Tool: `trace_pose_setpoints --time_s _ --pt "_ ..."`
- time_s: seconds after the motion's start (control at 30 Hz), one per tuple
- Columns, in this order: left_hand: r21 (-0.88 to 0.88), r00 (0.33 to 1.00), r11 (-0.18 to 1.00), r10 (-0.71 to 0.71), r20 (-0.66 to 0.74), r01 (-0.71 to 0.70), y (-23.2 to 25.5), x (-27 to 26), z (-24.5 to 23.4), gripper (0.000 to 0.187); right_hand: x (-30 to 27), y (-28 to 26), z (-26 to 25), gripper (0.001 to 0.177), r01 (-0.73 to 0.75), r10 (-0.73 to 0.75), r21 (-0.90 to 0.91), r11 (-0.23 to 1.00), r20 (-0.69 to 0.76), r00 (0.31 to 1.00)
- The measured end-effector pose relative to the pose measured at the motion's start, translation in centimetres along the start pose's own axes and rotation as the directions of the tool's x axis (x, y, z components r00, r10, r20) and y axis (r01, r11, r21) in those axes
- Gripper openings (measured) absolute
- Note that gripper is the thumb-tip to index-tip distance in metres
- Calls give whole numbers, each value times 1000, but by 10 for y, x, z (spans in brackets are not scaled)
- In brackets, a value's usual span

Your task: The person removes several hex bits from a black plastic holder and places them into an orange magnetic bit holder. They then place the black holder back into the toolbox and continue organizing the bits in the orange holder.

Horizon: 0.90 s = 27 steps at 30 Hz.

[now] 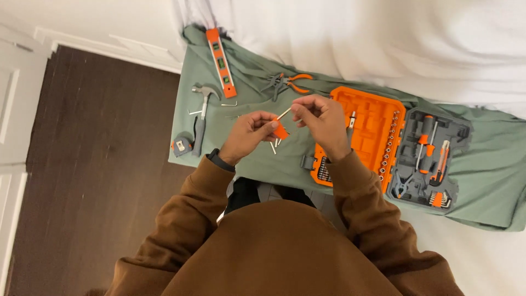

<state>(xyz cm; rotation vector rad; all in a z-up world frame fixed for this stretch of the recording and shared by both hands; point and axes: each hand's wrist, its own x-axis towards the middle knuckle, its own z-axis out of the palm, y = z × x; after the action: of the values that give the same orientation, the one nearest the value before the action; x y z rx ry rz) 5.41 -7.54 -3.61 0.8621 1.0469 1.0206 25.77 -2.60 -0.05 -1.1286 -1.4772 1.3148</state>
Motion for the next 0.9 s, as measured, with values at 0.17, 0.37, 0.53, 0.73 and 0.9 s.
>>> trace_pose_setpoints --time_s 0.17,0.37,0.53,0.73,0.9 --pt "29 991 996 -77 -111 81 -84 0 -56 38 -3 113 -9 15 -141 147 -130 981 39 988" --pt "-11 959 986 -163 -232 165 -162 -21 -95 36 -36 223 -7 17 -412 486 -430 803 75 871" --pt "-42 942 980 -197 -271 193 -193 -28 -102 36 -38 264 -6 14 -536 617 -470 701 22 787" --pt "-67 937 985 -171 -306 158 -200 -20 -100 37 -14 275 8 20 -204 413 -820 535 43 910" --pt "-51 933 986 -167 -318 159 -202 -16 -94 35 6 265 35 23 -76 462 -891 447 157 873"
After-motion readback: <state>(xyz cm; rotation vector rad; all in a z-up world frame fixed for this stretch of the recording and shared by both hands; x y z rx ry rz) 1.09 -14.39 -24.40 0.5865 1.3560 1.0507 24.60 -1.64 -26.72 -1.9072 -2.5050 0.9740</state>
